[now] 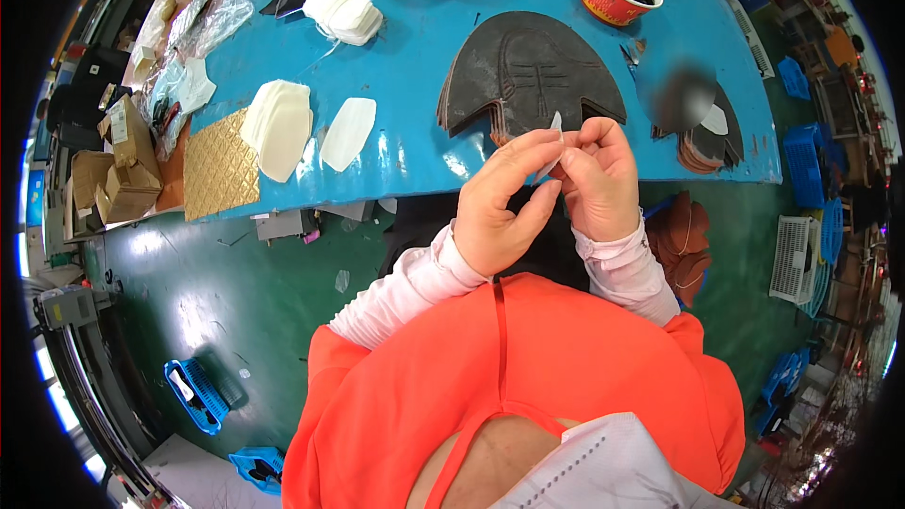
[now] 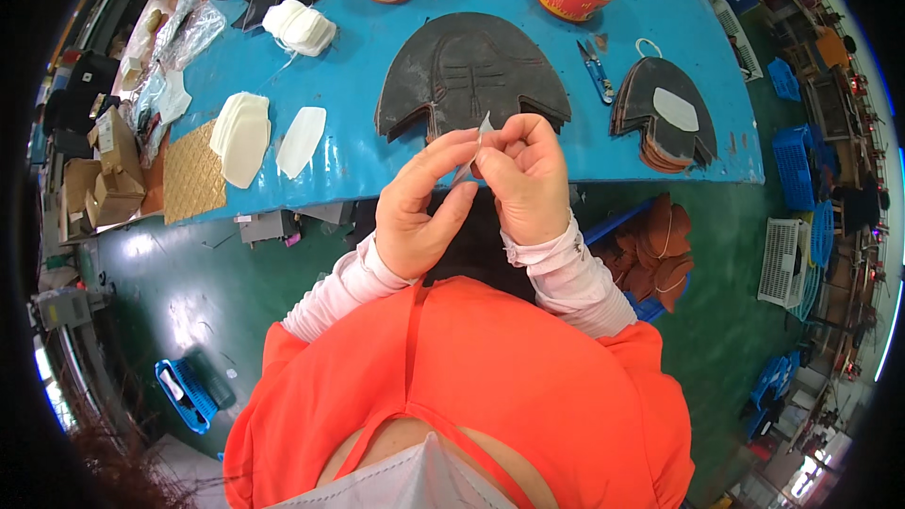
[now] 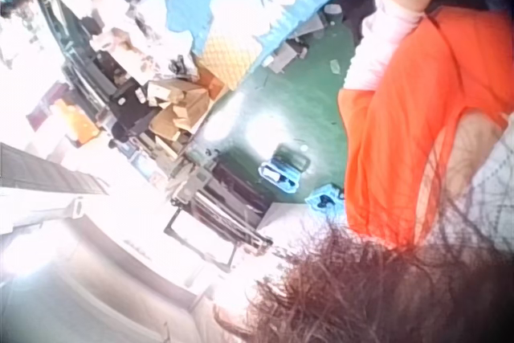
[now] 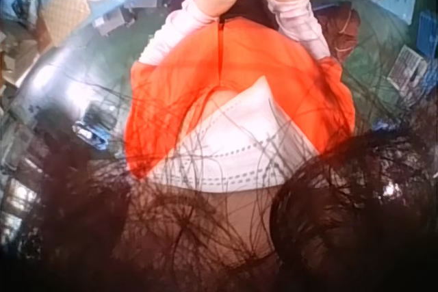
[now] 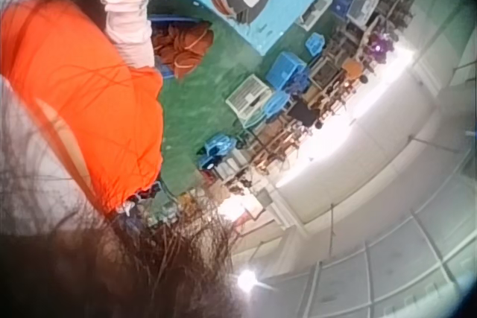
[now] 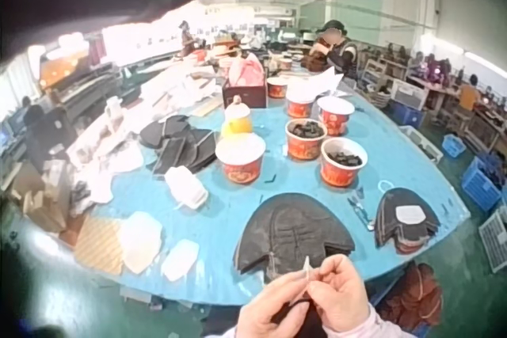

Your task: Applying white reinforcement patches to black shoe upper components.

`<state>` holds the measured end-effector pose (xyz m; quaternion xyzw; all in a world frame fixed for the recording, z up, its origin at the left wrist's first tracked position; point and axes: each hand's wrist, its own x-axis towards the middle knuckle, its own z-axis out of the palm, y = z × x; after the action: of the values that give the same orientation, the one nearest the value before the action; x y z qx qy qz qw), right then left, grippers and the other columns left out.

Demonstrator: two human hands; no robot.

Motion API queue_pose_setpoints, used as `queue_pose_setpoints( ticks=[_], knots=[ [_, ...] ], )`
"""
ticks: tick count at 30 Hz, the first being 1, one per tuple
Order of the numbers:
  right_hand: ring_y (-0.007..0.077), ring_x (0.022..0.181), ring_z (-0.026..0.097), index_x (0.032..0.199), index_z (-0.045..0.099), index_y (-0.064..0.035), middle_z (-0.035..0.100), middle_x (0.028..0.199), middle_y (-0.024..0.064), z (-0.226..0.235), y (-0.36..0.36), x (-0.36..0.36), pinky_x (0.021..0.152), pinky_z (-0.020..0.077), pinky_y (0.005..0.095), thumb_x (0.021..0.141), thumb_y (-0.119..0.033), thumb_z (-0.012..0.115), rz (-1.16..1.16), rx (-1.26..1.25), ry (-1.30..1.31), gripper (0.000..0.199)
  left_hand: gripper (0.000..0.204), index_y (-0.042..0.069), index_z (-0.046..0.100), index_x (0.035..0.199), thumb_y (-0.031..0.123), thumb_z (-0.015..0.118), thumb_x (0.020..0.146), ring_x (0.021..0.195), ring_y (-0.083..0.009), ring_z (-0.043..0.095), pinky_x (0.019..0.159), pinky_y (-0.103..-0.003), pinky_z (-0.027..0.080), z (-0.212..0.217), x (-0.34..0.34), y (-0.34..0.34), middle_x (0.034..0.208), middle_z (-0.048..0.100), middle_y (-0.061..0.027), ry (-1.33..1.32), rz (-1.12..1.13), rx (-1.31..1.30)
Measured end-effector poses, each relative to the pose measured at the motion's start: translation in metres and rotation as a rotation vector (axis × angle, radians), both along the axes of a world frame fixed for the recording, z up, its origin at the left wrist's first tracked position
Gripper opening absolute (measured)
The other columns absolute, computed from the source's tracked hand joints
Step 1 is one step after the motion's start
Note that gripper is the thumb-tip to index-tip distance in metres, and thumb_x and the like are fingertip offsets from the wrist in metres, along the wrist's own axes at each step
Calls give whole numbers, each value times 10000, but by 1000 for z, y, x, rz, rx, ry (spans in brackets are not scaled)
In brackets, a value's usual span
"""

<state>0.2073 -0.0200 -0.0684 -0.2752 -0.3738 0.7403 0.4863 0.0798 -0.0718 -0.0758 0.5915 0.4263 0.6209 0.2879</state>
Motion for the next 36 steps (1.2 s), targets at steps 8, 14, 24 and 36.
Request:
queue_pose_setpoints(
  ticks=[8, 14, 24, 36],
  knots=[
    [122, 738, 557, 981, 414, -39, 575, 849, 77, 4, 1, 0, 678, 463, 249, 796, 55, 550, 21, -18, 2, 248, 332, 3, 569, 1094, -57, 572, 768, 1035, -265, 569, 849, -300, 457, -3, 4, 1, 1141, 562, -171, -53, 27, -16],
    [107, 744, 547, 960, 417, -58, 564, 871, 55, -4, 4, 5, 653, 449, 228, 811, 37, 541, 43, -37, 26, 216, 289, -8, 574, 1076, -40, 573, 789, 1023, -242, 573, 846, -292, 456, -5, 8, 0, 1136, 565, -165, -155, -8, -85],
    [112, 800, 528, 959, 397, -61, 536, 889, 53, -5, 1, 10, 738, 443, 250, 844, 6, 549, 79, 63, 87, 202, 181, -38, 558, 1042, -35, 503, 870, 1003, -161, 546, 870, -281, 452, 3, 11, 5, 1188, 518, -142, -488, -161, -249],
    [118, 831, 528, 980, 389, -44, 532, 899, 67, -3, -2, 13, 783, 451, 267, 851, 7, 547, 77, 126, 67, 210, 198, -31, 541, 1054, -45, 519, 858, 996, -158, 554, 843, -262, 464, 3, 16, 2, 1158, 526, -124, -559, -168, -251]
  ],
)
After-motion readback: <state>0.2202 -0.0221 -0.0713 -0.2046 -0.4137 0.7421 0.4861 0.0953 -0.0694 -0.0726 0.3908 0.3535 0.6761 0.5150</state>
